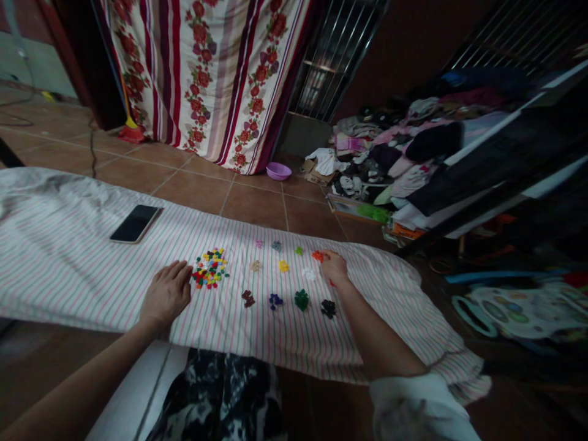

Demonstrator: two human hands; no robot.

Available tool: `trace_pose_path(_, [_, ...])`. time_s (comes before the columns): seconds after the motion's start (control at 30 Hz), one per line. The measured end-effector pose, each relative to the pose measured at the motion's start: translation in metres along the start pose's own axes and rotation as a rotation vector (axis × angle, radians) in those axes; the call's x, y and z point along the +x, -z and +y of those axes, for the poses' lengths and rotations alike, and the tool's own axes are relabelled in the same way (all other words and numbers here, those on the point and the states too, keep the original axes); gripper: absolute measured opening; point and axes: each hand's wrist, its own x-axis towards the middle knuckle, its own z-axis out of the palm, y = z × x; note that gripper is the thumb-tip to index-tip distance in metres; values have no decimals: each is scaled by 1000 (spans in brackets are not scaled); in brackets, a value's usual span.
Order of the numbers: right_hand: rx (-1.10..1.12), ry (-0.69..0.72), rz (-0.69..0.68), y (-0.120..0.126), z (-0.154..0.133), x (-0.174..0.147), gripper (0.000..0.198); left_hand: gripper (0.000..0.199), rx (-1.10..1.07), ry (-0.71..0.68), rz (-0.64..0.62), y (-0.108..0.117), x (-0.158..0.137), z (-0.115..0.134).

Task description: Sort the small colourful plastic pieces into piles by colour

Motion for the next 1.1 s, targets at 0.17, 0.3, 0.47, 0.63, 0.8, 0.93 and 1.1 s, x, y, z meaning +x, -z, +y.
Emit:
trace_pose_path(0.17, [44,48,44,6,-12,-6,30,37,-11,22,-5,0,0,1])
trace_pose_path(0.3, [75,146,53,2,-46,-26,33,38,5,11,-2,0,-1,0])
trace_pose_path(0.47, [245,418,-22,-23,-102,-79,33,38,39,-5,-7,0,-1,-1])
trace_pose_path(0.63, [369,563,-152,-48,-149,-136,32,38,33,-9,-10,0,-1,-1])
trace_pose_path(0.8, [413,582,-266,-67,-179,-180,32,38,-9,2,-21,0,-1,-1])
trace_pose_path(0.93, [396,566,-312,-86,-194,-205,32,37,-37,32,-43,3,0,1])
trace_pose_path(1.1, [343,554,-297,-104,-202,-220,33,38,-13,32,-85,5,1,2])
